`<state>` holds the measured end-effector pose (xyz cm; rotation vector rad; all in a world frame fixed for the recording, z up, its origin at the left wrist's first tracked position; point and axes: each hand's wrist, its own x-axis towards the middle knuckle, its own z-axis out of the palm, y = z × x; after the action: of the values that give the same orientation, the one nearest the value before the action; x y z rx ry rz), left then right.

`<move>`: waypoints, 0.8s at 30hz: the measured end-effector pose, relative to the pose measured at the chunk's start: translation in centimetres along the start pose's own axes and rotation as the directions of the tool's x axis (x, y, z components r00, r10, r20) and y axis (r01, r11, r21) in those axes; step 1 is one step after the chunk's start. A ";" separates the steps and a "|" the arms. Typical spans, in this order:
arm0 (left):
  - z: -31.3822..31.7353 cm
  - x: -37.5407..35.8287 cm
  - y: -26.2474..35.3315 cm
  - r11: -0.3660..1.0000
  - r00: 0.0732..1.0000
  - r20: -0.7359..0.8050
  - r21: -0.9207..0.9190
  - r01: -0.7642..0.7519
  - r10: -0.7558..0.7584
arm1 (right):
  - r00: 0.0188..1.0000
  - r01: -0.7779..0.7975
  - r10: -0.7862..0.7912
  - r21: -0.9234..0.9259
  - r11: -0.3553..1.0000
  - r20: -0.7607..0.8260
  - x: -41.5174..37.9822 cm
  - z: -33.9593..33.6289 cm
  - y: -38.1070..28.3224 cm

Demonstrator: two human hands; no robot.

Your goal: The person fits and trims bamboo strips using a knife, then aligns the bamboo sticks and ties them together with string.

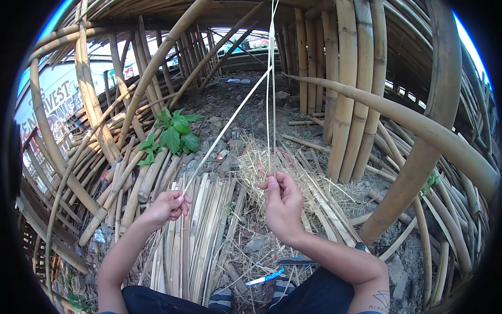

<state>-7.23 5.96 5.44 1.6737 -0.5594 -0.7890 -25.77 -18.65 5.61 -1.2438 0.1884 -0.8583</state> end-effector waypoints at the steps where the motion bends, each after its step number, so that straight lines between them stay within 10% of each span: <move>1: -0.3 -0.2 -0.1 1.000 1.000 -0.002 -0.003 -0.002 0.002 | 1.000 0.001 -0.001 -0.002 1.000 0.003 -0.9 0.2 0.7; 8: -0.8 -1.7 2.2 0.994 0.994 -0.008 0.027 -0.107 0.107 | 0.895 0.443 -0.377 -0.580 0.684 0.239 0.0 1.4 1.5; 24: 1.3 1.2 6.2 0.958 0.967 -0.072 -0.138 -0.252 0.244 | 0.702 0.708 -0.378 -0.534 0.462 0.603 0.9 -0.6 4.5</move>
<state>-7.13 2.70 11.07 1.4520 -0.6438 -0.5858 -23.40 -19.38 1.72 -2.3420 -0.2841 -1.1077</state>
